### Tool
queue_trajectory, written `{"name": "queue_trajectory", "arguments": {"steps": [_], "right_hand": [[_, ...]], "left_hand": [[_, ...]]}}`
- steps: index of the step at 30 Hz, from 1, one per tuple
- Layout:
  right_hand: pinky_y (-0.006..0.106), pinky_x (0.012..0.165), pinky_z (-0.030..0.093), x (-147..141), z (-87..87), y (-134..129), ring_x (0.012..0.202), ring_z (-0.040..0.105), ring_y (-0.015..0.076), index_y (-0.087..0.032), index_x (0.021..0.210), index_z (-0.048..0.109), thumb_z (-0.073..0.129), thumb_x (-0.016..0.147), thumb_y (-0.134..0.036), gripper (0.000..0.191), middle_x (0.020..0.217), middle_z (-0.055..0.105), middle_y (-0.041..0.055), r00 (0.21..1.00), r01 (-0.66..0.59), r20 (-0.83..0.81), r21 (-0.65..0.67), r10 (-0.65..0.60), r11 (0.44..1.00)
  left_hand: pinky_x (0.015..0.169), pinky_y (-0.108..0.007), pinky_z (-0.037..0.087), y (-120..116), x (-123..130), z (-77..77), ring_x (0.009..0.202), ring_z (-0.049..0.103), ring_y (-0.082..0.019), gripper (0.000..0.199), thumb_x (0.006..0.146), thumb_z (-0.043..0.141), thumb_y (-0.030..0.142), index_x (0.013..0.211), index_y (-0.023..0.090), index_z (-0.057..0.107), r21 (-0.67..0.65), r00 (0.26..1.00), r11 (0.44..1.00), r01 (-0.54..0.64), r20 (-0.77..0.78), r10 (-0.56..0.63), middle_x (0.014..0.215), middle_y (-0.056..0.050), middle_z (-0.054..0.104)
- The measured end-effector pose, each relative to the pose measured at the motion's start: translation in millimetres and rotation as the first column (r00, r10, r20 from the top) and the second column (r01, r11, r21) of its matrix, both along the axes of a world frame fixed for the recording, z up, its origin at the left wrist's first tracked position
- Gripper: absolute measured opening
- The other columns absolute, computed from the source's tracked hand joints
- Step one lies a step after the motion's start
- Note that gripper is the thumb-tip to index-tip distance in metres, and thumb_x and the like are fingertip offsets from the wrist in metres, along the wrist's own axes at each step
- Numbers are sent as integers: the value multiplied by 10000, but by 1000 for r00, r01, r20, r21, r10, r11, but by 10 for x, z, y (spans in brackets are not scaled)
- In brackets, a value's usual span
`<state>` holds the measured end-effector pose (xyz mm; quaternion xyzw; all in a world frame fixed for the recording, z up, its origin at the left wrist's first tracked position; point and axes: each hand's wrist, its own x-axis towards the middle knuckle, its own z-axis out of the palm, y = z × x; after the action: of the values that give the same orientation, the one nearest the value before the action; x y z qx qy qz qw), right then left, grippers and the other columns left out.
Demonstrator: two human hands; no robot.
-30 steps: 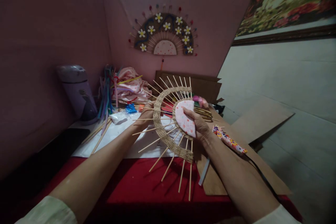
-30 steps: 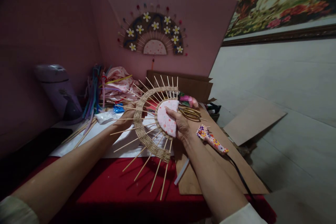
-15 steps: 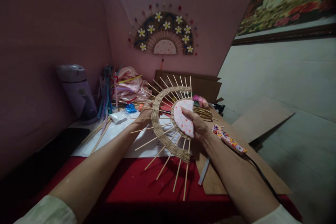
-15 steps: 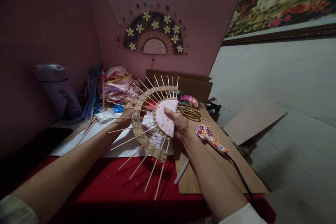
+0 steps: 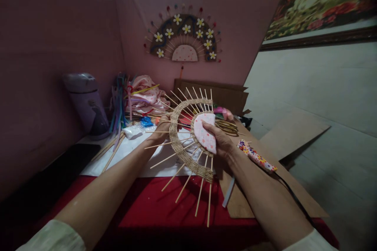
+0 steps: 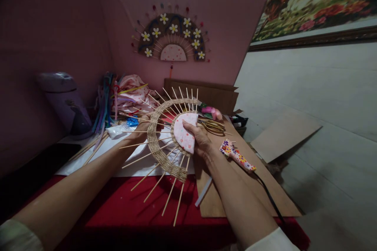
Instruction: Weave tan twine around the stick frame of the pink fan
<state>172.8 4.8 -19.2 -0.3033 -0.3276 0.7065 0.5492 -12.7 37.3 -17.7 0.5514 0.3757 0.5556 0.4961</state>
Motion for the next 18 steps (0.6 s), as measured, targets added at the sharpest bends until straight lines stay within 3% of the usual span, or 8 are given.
{"name": "queue_trajectory", "arguments": {"steps": [8,18], "right_hand": [[294,621,582,14,-5,8,638,687,175,-115,907,627,591,793,-148,123,775,726,88,998,-35,-53,-55,32,998],[304,699,578,-1,23,-39,640,697,187,-85,877,637,601,793,-144,109,745,723,101,997,-18,-82,-44,15,999]], "left_hand": [[390,-190,346,-4,11,-5,409,471,-72,139,557,600,204,682,156,563,48,999,998,46,19,-47,497,34,558],[399,-205,356,-18,-10,53,414,482,-84,126,548,644,151,669,147,613,-28,993,996,82,84,-80,494,19,561]]}}
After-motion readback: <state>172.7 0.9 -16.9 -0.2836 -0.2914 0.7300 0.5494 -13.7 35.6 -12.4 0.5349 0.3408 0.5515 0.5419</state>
